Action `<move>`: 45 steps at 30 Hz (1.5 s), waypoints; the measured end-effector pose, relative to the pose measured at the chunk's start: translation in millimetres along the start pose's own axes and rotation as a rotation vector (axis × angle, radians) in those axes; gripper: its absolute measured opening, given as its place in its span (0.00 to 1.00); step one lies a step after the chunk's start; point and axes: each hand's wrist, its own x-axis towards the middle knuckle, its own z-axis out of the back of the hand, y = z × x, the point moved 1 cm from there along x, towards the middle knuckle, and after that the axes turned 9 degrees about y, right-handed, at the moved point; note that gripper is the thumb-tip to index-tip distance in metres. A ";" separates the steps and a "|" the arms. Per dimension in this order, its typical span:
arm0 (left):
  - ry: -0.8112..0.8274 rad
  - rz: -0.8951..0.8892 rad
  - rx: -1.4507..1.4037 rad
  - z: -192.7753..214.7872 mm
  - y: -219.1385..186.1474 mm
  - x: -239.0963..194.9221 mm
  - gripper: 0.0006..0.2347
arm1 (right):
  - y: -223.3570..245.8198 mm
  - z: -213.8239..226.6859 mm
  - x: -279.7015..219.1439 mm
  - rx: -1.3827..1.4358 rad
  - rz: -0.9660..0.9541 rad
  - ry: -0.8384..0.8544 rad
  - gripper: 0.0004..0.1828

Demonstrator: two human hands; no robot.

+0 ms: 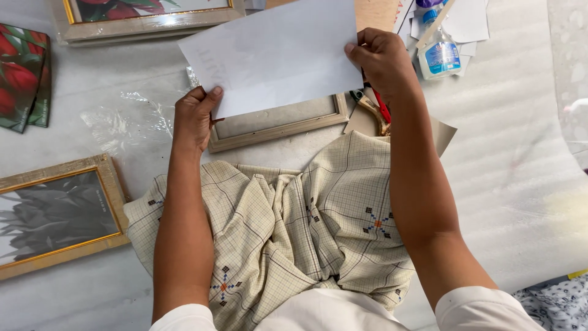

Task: Assembling a picture frame by cleaning the glass, inserting the artwork, and securing the backing board.

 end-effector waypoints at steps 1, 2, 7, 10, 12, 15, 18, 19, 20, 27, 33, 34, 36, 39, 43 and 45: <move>-0.005 -0.003 0.001 0.7 0.5 0.6 0.12 | 0.1 0.7 0.5 0.001 0.004 0.004 0.09; -0.011 0.001 0.015 1.5 0.9 1.4 0.13 | 0.2 1.5 1.1 0.005 -0.013 -0.006 0.12; -0.003 0.007 -0.008 -0.1 -2.6 0.9 0.14 | -1.6 3.9 4.7 0.058 -0.072 -0.025 0.15; 0.004 0.006 -0.048 1.3 -3.6 1.1 0.15 | -5.7 4.4 6.2 0.077 -0.062 -0.010 0.08; 0.017 -0.006 -0.127 2.8 -1.5 2.8 0.09 | -4.7 5.4 4.6 0.030 -0.056 -0.039 0.06; -0.001 -0.016 -0.124 3.0 -4.3 3.0 0.09 | -4.3 4.9 5.3 0.048 -0.030 -0.036 0.05; -0.024 -0.027 -0.129 1.0 -9.6 0.1 0.18 | -5.2 12.2 10.5 0.085 0.024 -0.070 0.11; -0.019 -0.025 -0.127 1.6 -12.9 -0.3 0.18 | -17.1 26.7 22.8 0.085 0.021 -0.076 0.11; -0.014 -0.013 -0.121 2.6 -15.3 -2.0 0.19 | -30.3 41.1 33.9 0.324 0.066 -0.135 0.08; -0.153 -0.074 0.092 -3.4 -22.8 -5.9 0.13 | -121.4 132.6 60.1 0.952 0.081 -0.852 0.12; -0.165 -0.147 0.189 2.0 -14.9 0.9 0.12 | -162.8 152.2 53.1 1.176 -0.095 -1.167 0.20; -0.158 -0.144 0.190 1.5 -14.7 1.3 0.12 | -161.8 151.3 49.6 1.174 -0.095 -1.175 0.20; -0.165 -0.131 0.216 1.9 -13.9 1.7 0.15 | -160.4 147.3 43.5 1.225 -0.210 -1.271 0.18; -0.156 -0.118 0.259 1.6 -11.4 5.5 0.16 | -192.3 154.4 46.0 1.276 -0.226 -1.324 0.20; -0.143 -0.125 0.298 -1.6 -11.3 5.1 0.15 | -189.8 152.1 47.1 1.301 -0.231 -1.324 0.20; -0.144 -0.124 0.318 -1.6 -11.3 3.9 0.15 | -187.3 149.5 48.3 1.299 -0.228 -1.288 0.21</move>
